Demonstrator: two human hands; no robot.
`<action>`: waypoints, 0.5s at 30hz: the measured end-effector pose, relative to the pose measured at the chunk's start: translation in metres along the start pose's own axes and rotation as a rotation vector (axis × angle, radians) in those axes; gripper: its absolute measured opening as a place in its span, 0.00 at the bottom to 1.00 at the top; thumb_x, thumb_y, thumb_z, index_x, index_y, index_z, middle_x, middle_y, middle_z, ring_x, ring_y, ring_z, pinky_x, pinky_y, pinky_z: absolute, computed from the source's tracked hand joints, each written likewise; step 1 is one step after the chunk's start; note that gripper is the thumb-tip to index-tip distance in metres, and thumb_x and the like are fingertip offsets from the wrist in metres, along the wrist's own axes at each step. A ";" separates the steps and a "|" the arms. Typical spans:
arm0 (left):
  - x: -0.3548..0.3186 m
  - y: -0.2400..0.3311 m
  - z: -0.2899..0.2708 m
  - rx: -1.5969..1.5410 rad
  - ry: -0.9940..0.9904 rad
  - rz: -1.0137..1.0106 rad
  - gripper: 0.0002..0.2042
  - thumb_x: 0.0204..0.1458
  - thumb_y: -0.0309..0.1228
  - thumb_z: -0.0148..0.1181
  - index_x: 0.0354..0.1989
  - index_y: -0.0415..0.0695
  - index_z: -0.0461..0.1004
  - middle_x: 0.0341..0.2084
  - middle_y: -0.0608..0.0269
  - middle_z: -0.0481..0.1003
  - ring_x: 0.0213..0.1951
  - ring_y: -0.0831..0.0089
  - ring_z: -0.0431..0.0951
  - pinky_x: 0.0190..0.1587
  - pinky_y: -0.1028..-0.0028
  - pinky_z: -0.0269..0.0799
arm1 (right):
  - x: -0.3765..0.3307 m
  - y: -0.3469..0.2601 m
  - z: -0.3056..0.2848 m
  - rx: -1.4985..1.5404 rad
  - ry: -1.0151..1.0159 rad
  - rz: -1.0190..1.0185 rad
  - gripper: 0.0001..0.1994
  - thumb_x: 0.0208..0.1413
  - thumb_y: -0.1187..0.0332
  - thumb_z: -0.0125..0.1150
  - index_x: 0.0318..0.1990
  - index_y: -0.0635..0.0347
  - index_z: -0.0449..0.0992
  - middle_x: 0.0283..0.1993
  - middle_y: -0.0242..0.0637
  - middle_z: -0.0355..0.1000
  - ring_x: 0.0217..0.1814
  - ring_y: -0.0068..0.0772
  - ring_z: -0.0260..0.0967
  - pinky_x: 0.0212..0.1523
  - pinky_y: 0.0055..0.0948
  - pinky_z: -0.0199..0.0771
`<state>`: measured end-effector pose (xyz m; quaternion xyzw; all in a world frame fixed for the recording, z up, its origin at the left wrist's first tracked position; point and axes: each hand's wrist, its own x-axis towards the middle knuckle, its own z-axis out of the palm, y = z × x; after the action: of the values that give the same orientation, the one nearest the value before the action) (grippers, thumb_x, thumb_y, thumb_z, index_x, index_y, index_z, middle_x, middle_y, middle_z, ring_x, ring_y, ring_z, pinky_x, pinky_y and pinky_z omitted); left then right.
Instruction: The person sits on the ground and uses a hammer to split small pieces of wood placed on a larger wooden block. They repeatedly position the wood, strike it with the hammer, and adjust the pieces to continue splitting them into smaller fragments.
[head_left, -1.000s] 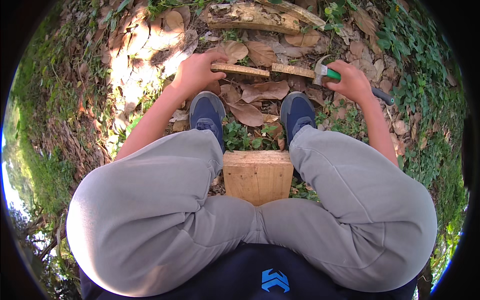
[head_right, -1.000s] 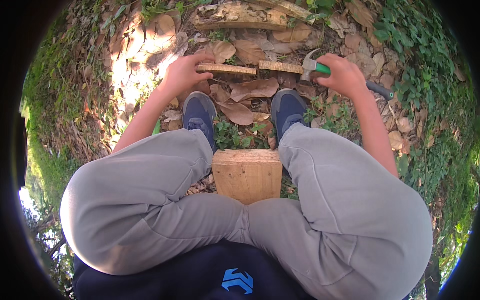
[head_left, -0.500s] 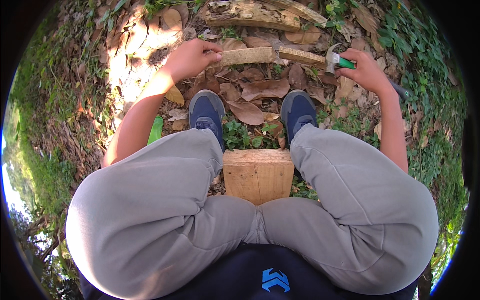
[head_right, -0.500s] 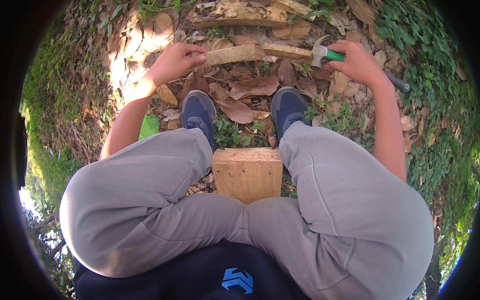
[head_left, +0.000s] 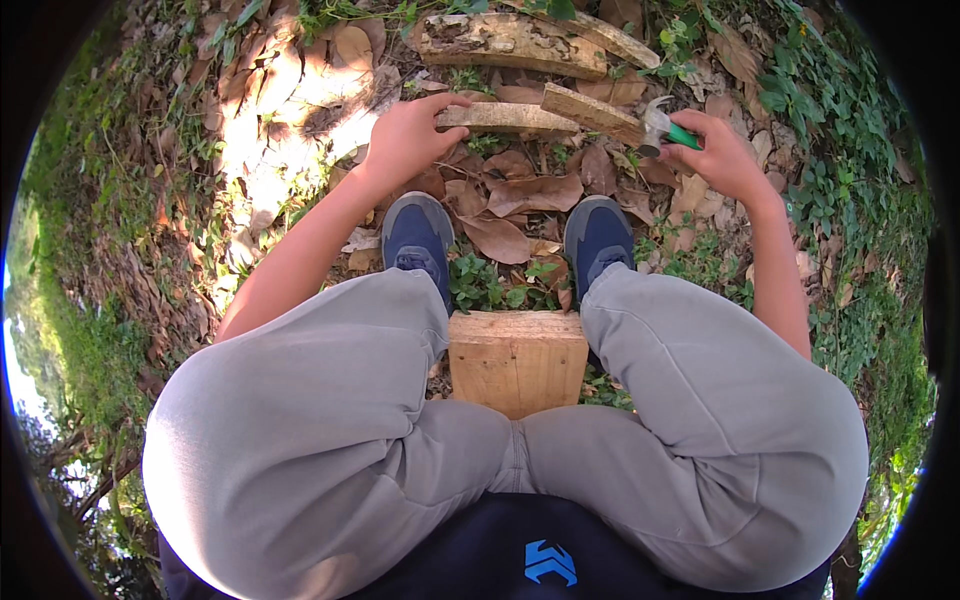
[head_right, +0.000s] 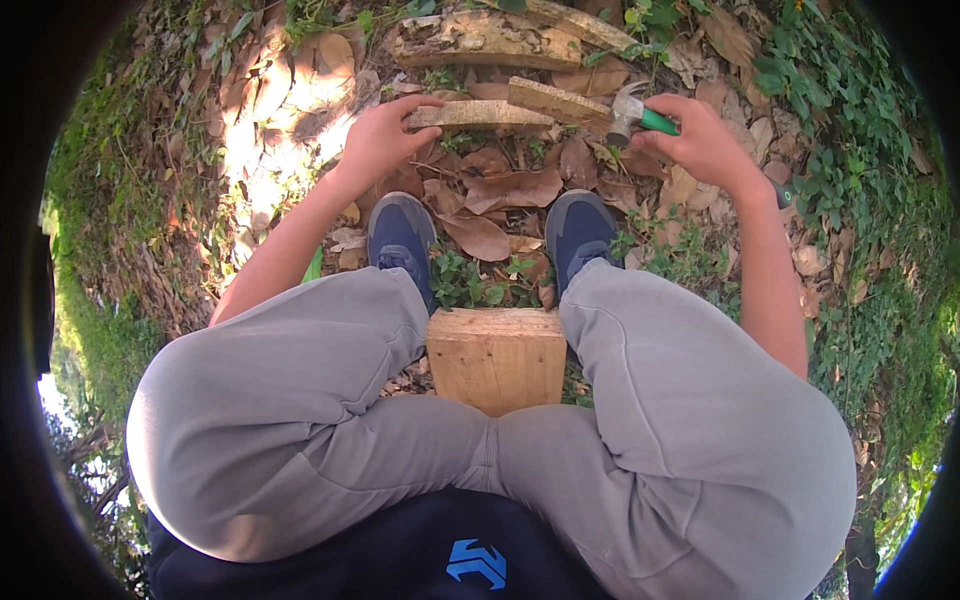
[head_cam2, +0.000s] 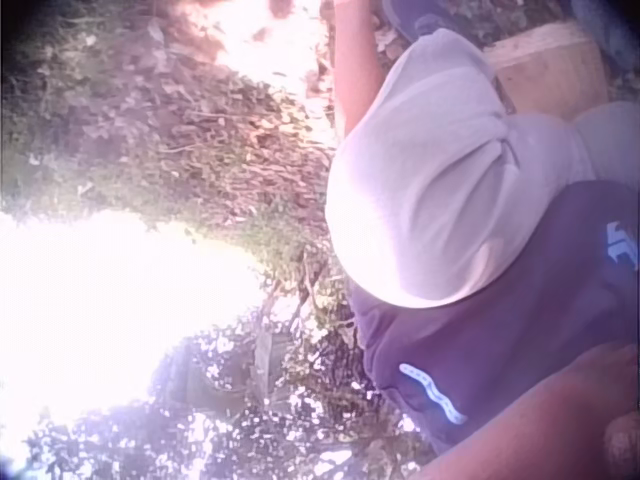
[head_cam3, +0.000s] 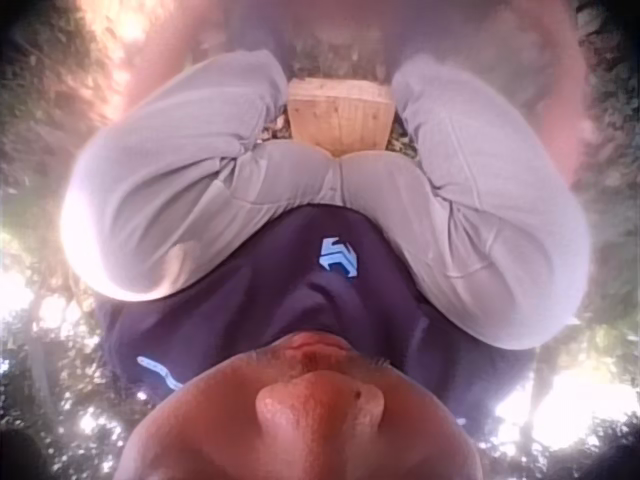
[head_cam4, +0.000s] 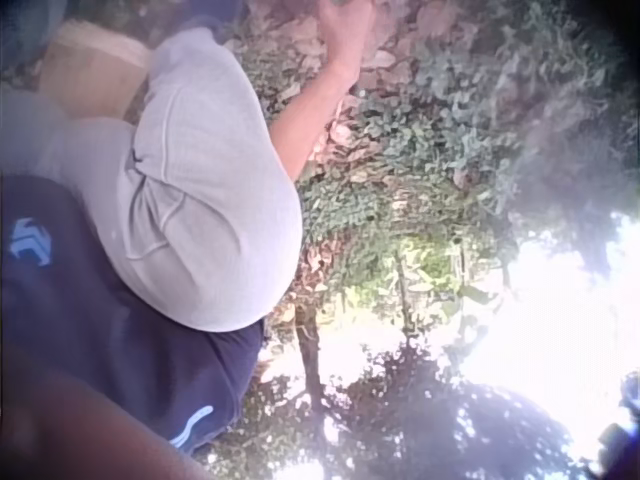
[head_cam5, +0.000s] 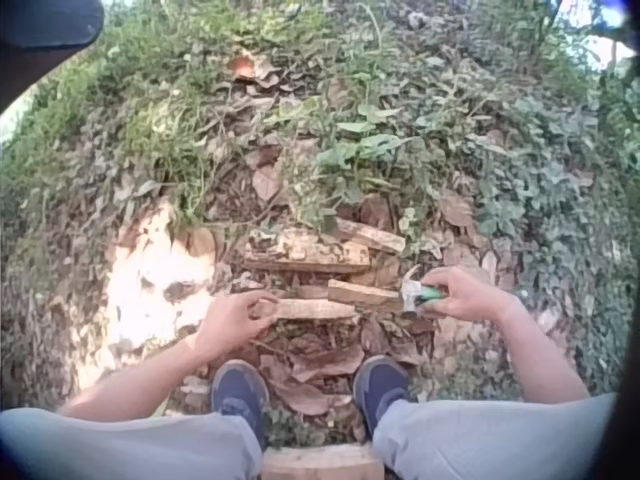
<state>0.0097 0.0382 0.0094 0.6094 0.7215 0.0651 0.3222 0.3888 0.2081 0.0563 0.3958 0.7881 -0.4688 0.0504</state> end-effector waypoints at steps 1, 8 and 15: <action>-0.002 -0.002 0.004 0.006 0.024 0.012 0.20 0.54 0.44 0.66 0.56 0.62 0.79 0.26 0.58 0.82 0.34 0.57 0.84 0.36 0.59 0.80 | 0.003 0.000 0.006 -0.018 -0.017 0.004 0.17 0.55 0.62 0.73 0.45 0.65 0.79 0.38 0.43 0.75 0.40 0.43 0.70 0.46 0.36 0.70; 0.006 -0.005 0.017 0.115 0.002 0.026 0.25 0.51 0.42 0.68 0.60 0.63 0.75 0.28 0.58 0.82 0.35 0.57 0.85 0.37 0.58 0.80 | 0.011 -0.008 0.027 0.026 -0.206 0.093 0.14 0.56 0.67 0.71 0.45 0.65 0.76 0.36 0.37 0.70 0.39 0.30 0.64 0.47 0.32 0.68; -0.001 -0.001 -0.021 0.092 -0.094 -0.062 0.23 0.45 0.45 0.72 0.52 0.60 0.82 0.26 0.55 0.81 0.34 0.56 0.84 0.37 0.59 0.80 | -0.004 0.019 0.001 -0.319 0.067 0.140 0.12 0.55 0.67 0.70 0.41 0.66 0.77 0.39 0.46 0.76 0.46 0.52 0.75 0.46 0.40 0.72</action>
<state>-0.0031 0.0435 0.0258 0.6033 0.7264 -0.0069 0.3292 0.4037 0.2099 0.0445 0.4521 0.8242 -0.3197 0.1185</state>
